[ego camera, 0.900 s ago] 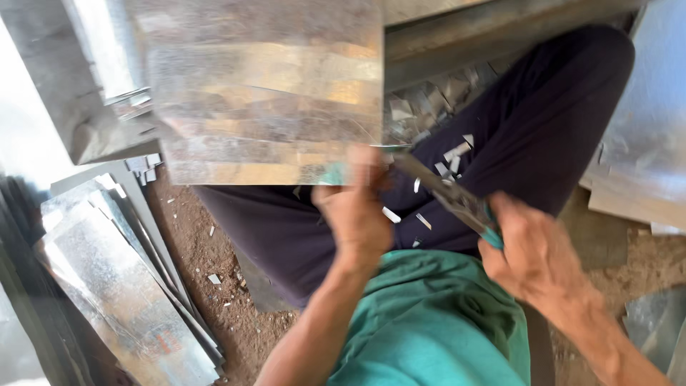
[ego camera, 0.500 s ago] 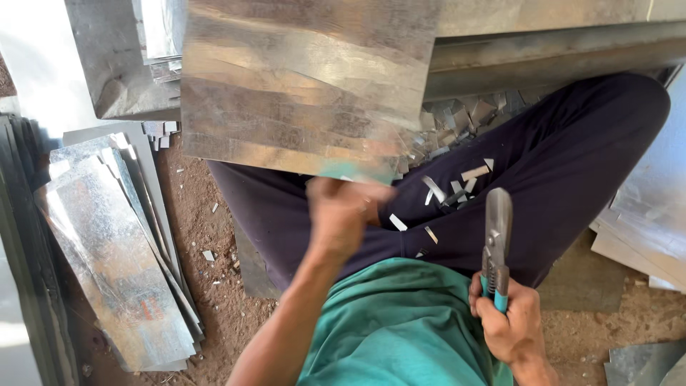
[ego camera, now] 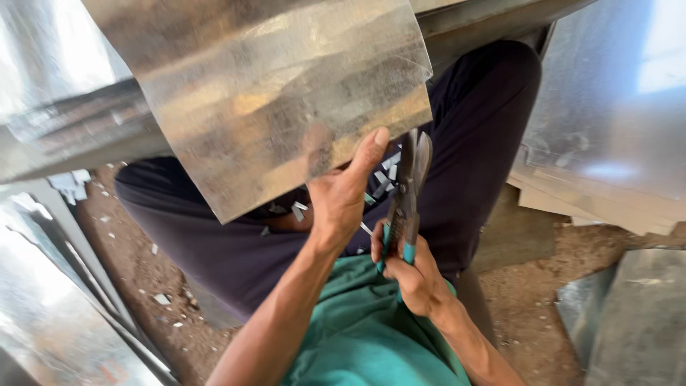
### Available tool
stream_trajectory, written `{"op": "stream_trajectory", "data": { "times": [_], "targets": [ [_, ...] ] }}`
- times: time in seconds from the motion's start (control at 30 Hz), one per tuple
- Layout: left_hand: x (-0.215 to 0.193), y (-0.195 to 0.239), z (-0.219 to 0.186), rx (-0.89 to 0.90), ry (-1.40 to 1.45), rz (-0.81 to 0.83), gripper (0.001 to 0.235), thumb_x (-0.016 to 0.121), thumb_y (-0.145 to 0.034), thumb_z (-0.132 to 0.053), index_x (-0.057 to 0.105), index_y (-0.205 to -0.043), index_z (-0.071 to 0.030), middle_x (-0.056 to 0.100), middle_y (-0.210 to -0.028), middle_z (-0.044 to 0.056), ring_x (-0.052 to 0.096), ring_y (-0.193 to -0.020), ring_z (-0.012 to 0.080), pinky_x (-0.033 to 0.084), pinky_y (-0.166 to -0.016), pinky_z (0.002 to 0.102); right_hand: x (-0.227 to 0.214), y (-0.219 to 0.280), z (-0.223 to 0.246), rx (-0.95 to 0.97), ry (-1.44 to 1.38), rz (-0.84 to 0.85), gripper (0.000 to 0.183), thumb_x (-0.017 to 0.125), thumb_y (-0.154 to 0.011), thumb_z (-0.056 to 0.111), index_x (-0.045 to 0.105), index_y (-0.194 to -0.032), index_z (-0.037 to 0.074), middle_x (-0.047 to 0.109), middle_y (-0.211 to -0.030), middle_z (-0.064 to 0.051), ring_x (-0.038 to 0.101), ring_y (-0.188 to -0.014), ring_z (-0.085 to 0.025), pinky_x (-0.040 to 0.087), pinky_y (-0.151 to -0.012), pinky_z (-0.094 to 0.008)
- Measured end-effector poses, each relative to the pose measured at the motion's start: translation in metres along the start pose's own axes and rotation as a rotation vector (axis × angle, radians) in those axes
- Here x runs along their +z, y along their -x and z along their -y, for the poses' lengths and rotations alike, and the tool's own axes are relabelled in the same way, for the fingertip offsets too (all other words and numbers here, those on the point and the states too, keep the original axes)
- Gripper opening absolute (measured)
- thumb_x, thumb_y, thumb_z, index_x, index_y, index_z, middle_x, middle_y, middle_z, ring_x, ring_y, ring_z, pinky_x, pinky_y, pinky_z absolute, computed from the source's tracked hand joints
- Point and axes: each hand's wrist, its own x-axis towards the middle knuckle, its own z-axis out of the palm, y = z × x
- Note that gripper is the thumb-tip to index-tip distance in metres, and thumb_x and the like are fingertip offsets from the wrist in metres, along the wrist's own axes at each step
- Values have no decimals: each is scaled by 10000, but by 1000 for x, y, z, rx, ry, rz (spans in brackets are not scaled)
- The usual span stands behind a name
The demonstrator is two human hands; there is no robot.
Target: The person sits on the ground and uses tin snips to cut small rectangular pieces from a large metal sheet. The person repeatedly positions the snips, cuts, and removes the cut pieces, which fall onto their lap and the ground.
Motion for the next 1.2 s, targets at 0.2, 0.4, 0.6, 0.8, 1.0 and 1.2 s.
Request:
{"op": "stream_trajectory", "data": {
  "times": [0.2, 0.4, 0.6, 0.8, 1.0, 1.2],
  "targets": [
    [5, -2, 10, 200, 168, 62, 384, 807, -879, -148, 704, -1166, 86, 760, -1074, 144, 738, -969, 182, 596, -935, 315, -5, 0, 1, -19, 84, -18, 321, 474, -683, 44, 575, -986, 10, 566, -765, -58, 523, -694, -152, 455, -606, -303],
    [4, -4, 9, 230, 188, 80, 375, 801, -891, -106, 684, -1195, 81, 753, -1095, 127, 724, -1008, 160, 563, -1002, 296, 2, -8, 6, -109, 150, -71, 294, 472, -689, 47, 568, -964, 11, 569, -716, -50, 525, -624, -147, 481, -586, -309],
    [2, -3, 9, 214, 145, 91, 343, 802, -915, -109, 734, -1175, 105, 754, -1093, 112, 715, -953, 153, 564, -970, 315, 1, -9, -3, -117, 116, -90, 227, 466, -729, 45, 577, -920, -8, 574, -699, -50, 521, -622, -129, 479, -575, -296],
    [6, -1, 1, 47, 118, 75, 349, 769, -900, -165, 753, -1172, 53, 774, -1086, 55, 710, -938, 111, 569, -895, 279, -4, -12, -20, -136, 43, -116, 199, 465, -740, 36, 584, -887, -27, 591, -683, -62, 534, -617, -131, 453, -573, -284],
    [-51, -11, 2, 139, 276, 152, 319, 810, -868, -172, 766, -1096, 48, 786, -1013, 100, 746, -899, 127, 634, -843, 281, 12, -1, -3, 64, 152, 104, 328, 498, -731, 71, 583, -1043, 18, 651, -805, -71, 597, -726, -147, 482, -613, -289],
    [-209, 4, 6, 561, 422, -81, 187, 806, -997, -19, 665, -1037, 98, 682, -808, 115, 613, -710, 137, 517, -678, 282, 26, 1, 41, 120, 857, 371, 525, 533, -697, 124, 612, -1209, 36, 668, -997, -88, 620, -838, -185, 523, -761, -325]
  ]
}}
